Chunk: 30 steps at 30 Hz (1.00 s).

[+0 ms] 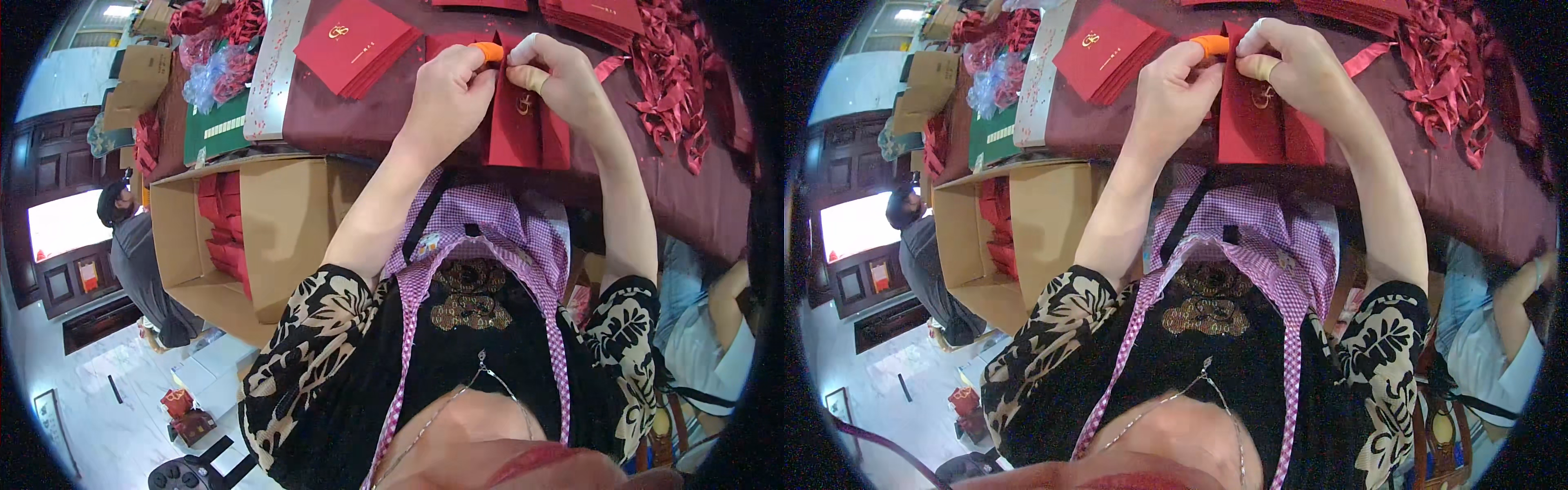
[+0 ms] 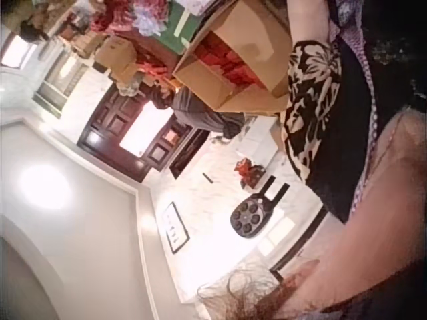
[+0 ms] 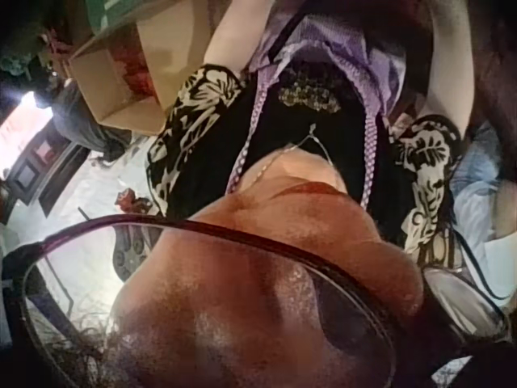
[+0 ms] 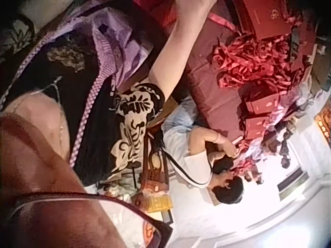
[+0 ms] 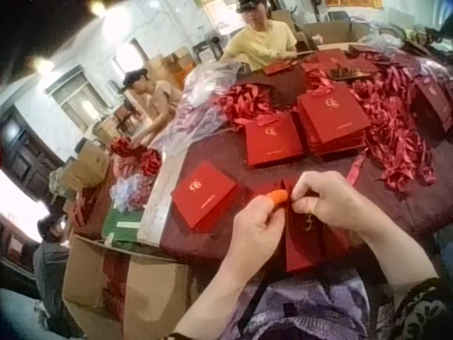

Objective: The person assembles small red gift bags by inserting ribbon handles and folding the pouches by hand.

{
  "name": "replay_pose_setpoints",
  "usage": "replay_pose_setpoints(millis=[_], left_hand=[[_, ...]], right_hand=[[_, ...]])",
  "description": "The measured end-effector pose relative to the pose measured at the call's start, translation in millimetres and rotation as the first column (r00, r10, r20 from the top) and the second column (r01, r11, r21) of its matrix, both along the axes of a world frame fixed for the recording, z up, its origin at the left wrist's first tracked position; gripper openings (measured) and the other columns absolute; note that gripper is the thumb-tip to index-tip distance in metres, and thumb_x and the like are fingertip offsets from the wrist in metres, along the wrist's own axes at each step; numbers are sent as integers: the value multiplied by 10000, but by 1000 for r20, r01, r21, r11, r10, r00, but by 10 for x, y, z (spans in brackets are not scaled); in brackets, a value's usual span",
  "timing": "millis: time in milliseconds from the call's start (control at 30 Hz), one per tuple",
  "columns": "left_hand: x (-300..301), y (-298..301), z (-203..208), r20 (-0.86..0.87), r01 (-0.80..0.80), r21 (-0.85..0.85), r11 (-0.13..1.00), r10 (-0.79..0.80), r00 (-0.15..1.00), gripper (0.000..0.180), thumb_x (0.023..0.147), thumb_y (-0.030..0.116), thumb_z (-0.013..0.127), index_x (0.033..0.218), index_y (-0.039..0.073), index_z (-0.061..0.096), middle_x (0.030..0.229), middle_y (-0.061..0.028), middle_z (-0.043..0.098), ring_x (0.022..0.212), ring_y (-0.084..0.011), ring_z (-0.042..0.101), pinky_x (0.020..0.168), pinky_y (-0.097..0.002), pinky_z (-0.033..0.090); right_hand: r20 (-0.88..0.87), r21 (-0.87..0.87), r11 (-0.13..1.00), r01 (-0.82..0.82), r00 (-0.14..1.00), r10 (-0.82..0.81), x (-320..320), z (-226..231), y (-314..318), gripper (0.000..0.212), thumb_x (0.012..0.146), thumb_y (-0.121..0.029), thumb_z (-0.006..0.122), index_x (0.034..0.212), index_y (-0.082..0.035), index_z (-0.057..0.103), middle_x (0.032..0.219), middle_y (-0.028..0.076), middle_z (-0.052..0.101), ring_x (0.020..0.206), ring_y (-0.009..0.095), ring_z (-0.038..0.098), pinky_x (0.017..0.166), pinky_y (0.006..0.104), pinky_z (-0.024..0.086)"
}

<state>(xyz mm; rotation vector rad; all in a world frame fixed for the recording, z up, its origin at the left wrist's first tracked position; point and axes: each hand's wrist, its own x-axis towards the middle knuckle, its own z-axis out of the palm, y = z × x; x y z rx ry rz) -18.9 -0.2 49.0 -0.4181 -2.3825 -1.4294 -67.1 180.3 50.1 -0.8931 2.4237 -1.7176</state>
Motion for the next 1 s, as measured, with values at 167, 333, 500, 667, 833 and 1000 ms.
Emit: replay_pose_setpoints(millis=[167, 333, 500, 667, 833, 1000], left_hand=[[-57, 19, -51, -271, -94, -225, 970, 30, 962, 161, 802, 10, 635, 961, -14, 649, 821, -136, 613, 727, -255, 617, 654, -322, 491], [-135, -15, -72, -263, -80, -210, 974, 23, 964, 135, 793, -7, 619, 926, -9, 636, 816, -160, 601, 763, -311, 620, 668, -353, 490], [-141, -12, -102, -215, -57, -242, 969, 4, 977, 137, 800, -18, 600, 932, -4, 633, 833, -163, 609, 765, -309, 620, 673, -352, 491], [-148, 25, -151, -98, -45, -136, 990, 32, 995, 127, 825, 11, 613, 950, -1, 632, 816, -176, 633, 706, -225, 628, 637, -307, 482], [-116, 25, -177, -45, -90, 14, 996, 90, 995, 89, 853, 36, 619, 925, -11, 640, 797, -114, 667, 696, -138, 604, 629, -279, 478], [-184, -255, -163, 199, -247, 493, 834, 168, 965, 122, 928, 82, 548, 928, -21, 613, 831, -63, 656, 724, -111, 597, 663, -248, 488]], right_hand=[[-55, -36, 999, 28, 998, -30, 5, -92, 16, 132, 828, -67, 680, 913, 22, 629, 778, 70, 667, 736, 118, 615, 672, 278, 496], [-11, -125, 991, -46, 999, 45, -29, -45, 34, 166, 841, -81, 685, 961, 16, 624, 895, 49, 663, 869, 98, 594, 755, 266, 485], [-453, 51, 990, -130, 881, 139, -242, 30, 54, 208, 923, -21, 545, 1125, -14, 595, 1008, 29, 625, 982, 115, 578, 890, 257, 458], [-56, 35, 983, -181, 982, 182, -308, -40, 68, 183, 913, 15, 535, 1083, -9, 597, 968, 23, 612, 924, 94, 563, 845, 236, 457], [-129, 99, 972, -215, 965, 226, -316, -35, 153, 70, 887, 38, 553, 946, 0, 554, 901, 18, 578, 874, 115, 553, 814, 255, 458], [-103, 115, 976, -186, 975, 198, -316, 21, 258, 76, 877, 60, 541, 919, -3, 540, 875, 21, 536, 861, 130, 529, 817, 256, 447]])
